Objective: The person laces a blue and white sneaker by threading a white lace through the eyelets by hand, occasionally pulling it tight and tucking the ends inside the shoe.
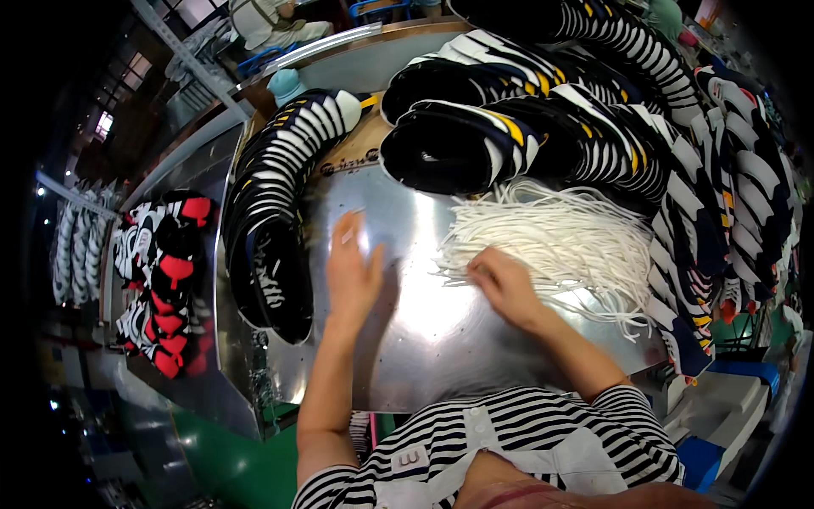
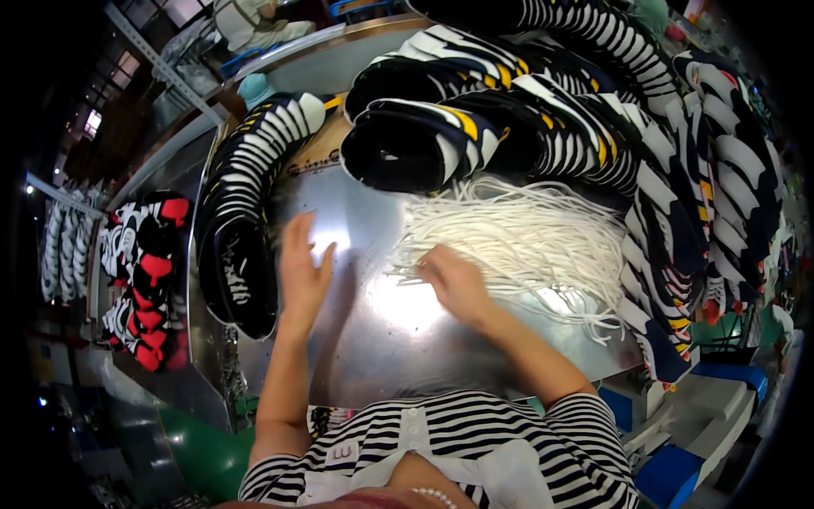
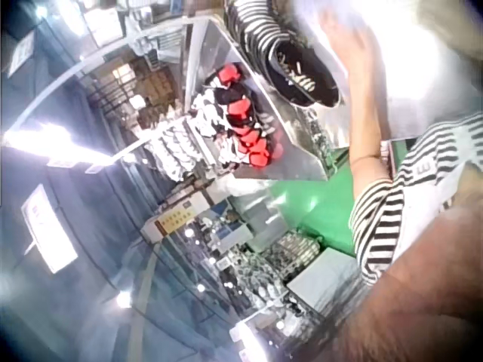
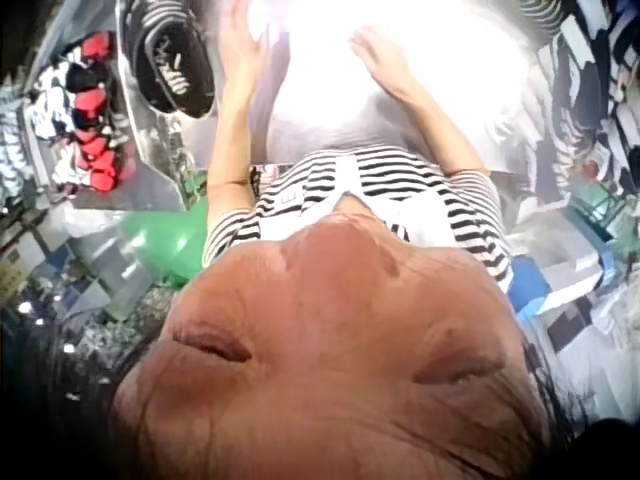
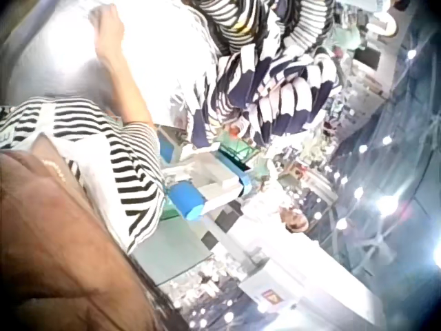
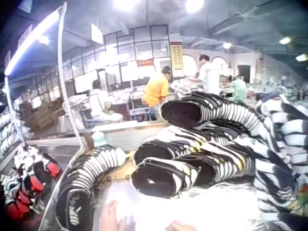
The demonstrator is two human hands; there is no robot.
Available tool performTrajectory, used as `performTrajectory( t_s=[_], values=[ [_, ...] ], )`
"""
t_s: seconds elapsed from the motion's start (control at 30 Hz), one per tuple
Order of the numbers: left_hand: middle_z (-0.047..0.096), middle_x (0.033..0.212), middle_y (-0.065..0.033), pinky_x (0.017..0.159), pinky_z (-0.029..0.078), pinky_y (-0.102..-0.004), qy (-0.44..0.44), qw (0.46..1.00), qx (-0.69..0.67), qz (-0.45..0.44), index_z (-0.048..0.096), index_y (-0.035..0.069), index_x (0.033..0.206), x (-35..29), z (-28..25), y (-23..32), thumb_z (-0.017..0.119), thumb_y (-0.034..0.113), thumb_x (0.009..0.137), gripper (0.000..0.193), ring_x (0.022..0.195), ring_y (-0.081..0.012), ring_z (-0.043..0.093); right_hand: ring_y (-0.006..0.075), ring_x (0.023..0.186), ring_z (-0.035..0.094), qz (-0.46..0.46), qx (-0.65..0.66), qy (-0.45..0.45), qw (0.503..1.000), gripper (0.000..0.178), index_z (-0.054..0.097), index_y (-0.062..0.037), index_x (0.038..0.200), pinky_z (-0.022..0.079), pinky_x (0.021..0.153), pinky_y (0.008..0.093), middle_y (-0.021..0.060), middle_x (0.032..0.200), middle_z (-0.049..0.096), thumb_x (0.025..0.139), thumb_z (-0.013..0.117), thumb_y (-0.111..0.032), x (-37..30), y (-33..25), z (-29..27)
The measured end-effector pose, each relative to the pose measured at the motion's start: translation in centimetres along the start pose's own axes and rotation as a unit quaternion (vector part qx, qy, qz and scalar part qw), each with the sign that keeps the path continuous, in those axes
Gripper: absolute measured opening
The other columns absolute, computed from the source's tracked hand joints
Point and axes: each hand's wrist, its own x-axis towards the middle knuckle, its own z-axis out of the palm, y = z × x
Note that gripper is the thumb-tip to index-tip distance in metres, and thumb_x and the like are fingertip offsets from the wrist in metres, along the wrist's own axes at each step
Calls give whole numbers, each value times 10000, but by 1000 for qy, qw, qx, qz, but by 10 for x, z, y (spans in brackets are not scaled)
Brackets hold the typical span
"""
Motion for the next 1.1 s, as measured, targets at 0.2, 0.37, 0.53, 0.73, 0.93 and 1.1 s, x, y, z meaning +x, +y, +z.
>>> performTrajectory(
  t_s=[0.2,0.37,0.53,0.73,0.93,1.1],
  values=[
    [605,1132,-126,1014,410,-434,-10,963,80,258,562,69,1243,194,101,57,706,54,689,573,1090,-312,581,22,609,459,174,463,-288,820,112,584,-55,1053,357,530,167,24,878,625,950,597,-97,-20,-80,-31],
    [653,918,-99,837,476,-437,-204,948,132,207,550,56,1153,218,62,62,617,-10,705,458,934,-314,623,20,519,383,212,608,-162,747,66,544,-49,989,298,467,171,76,886,610,942,587,-66,-46,-57,-57],
    [307,1492,-256,1139,215,-538,-34,976,169,130,291,-24,1447,85,26,2,772,252,741,897,1393,-424,276,16,504,366,245,598,-157,747,85,529,-43,969,269,463,169,80,870,610,935,595,-85,-58,-42,-49],
    [611,1125,-211,909,452,-389,-18,943,-89,-319,512,-53,1234,-49,30,-75,818,231,728,656,1031,-325,591,14,495,335,216,575,-191,765,113,560,-51,980,245,449,184,24,779,622,938,622,-136,-76,-78,-39],
    [597,907,-43,799,453,-277,158,899,-326,-246,636,17,935,-29,-53,0,703,54,818,139,842,-151,544,8,507,372,46,701,-282,654,102,562,-52,1015,275,440,170,77,765,594,929,602,-91,-88,-135,-67],
    [599,1023,-154,928,411,-478,-14,993,-62,101,621,9,992,-89,-118,164,634,2,711,282,978,-369,561,12,454,354,61,729,-208,650,129,536,0,995,235,405,154,107,768,598,945,579,-110,-110,-138,-76]
  ],
)
